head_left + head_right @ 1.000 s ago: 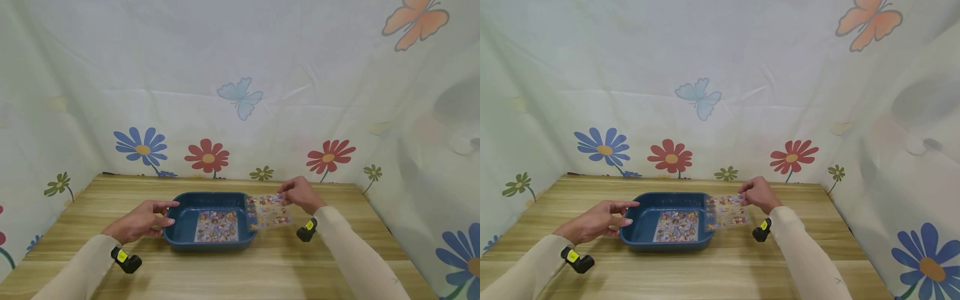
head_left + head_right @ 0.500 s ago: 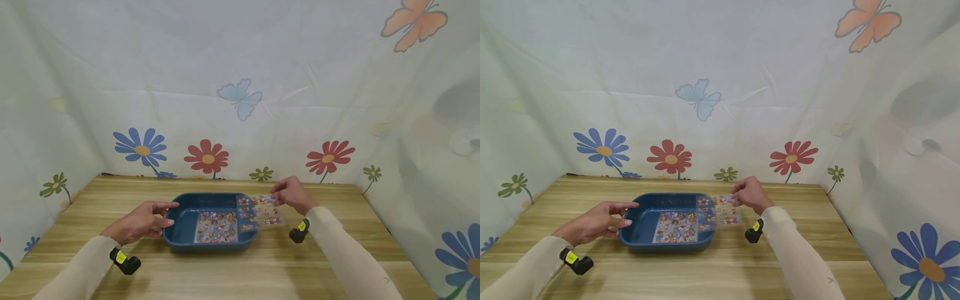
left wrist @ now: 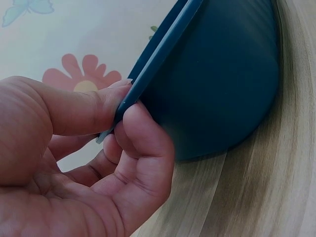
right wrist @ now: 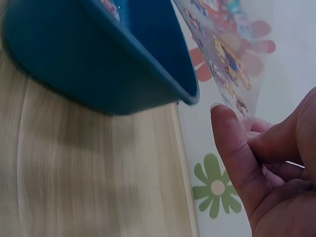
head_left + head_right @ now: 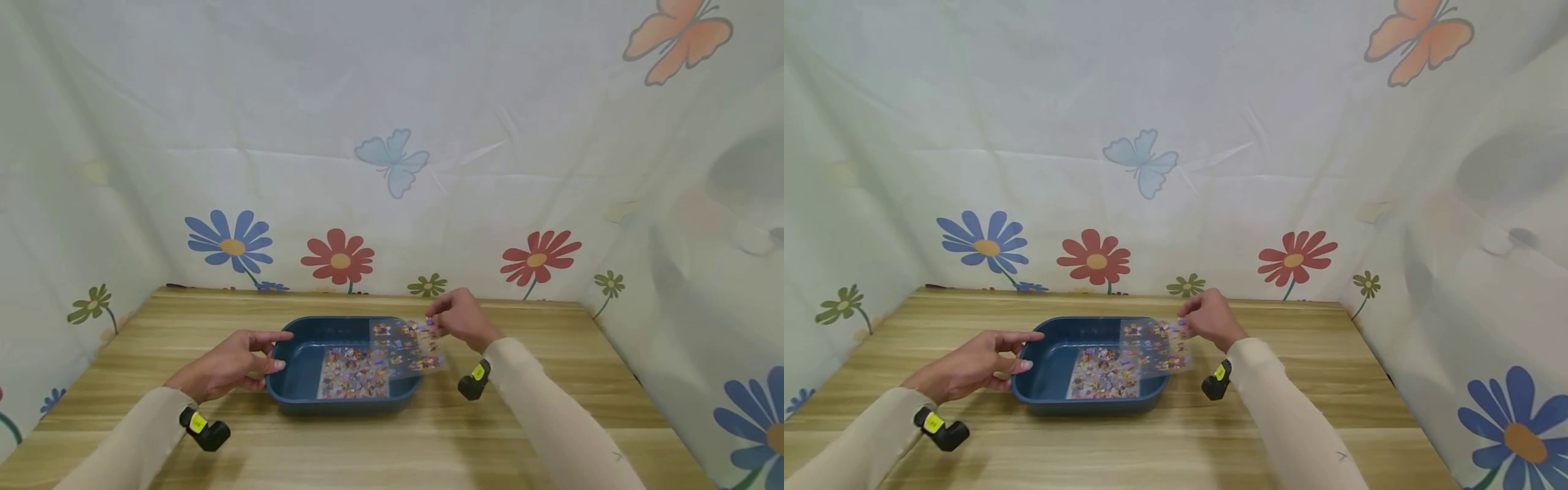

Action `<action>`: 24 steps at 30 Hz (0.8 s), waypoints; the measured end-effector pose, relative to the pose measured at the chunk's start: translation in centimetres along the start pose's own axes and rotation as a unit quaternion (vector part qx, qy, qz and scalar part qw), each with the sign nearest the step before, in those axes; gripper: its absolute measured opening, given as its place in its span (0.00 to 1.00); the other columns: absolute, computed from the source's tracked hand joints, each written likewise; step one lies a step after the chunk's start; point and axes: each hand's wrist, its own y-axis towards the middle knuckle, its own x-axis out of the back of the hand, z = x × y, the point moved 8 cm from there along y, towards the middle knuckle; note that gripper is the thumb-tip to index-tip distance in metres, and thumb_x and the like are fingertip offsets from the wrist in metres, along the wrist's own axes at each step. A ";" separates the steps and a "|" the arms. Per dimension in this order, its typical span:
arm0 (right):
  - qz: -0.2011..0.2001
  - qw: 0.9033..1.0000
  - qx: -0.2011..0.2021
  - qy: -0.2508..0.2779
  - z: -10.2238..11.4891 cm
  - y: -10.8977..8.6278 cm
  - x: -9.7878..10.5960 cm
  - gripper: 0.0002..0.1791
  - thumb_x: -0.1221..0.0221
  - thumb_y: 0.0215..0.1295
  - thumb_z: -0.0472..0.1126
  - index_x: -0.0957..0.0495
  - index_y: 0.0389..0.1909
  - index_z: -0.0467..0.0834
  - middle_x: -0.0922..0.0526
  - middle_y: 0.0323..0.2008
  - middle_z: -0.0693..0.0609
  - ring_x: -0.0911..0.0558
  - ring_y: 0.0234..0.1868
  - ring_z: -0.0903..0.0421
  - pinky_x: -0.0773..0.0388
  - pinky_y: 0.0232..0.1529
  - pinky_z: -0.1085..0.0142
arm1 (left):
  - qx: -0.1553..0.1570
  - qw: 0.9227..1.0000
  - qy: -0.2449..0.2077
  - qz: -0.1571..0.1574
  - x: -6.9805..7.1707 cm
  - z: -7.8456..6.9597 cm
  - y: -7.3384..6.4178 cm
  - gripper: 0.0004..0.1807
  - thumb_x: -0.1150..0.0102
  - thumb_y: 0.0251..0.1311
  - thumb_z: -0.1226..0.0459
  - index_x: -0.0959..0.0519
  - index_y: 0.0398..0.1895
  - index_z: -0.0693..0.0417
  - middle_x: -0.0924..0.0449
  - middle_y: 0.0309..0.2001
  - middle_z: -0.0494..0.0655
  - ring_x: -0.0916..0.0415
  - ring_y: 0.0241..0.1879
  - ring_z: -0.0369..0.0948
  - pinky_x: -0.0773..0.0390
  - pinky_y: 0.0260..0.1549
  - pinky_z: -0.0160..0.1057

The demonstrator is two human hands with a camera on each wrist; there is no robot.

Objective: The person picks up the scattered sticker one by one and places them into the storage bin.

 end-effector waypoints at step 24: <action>-0.007 1.000 -0.018 -0.009 2.0 0.3 -4.9 0.09 0.40 0.61 0.21 0.15 0.40 0.29 0.14 0.36 0.39 0.15 0.26 0.57 0.14 0.30 0.67 | 0.006 1.000 0.001 -0.007 0.1 -0.1 -0.2 0.41 0.30 0.64 0.66 0.35 0.79 0.55 0.35 0.47 0.53 0.23 0.32 0.44 0.19 0.31 0.35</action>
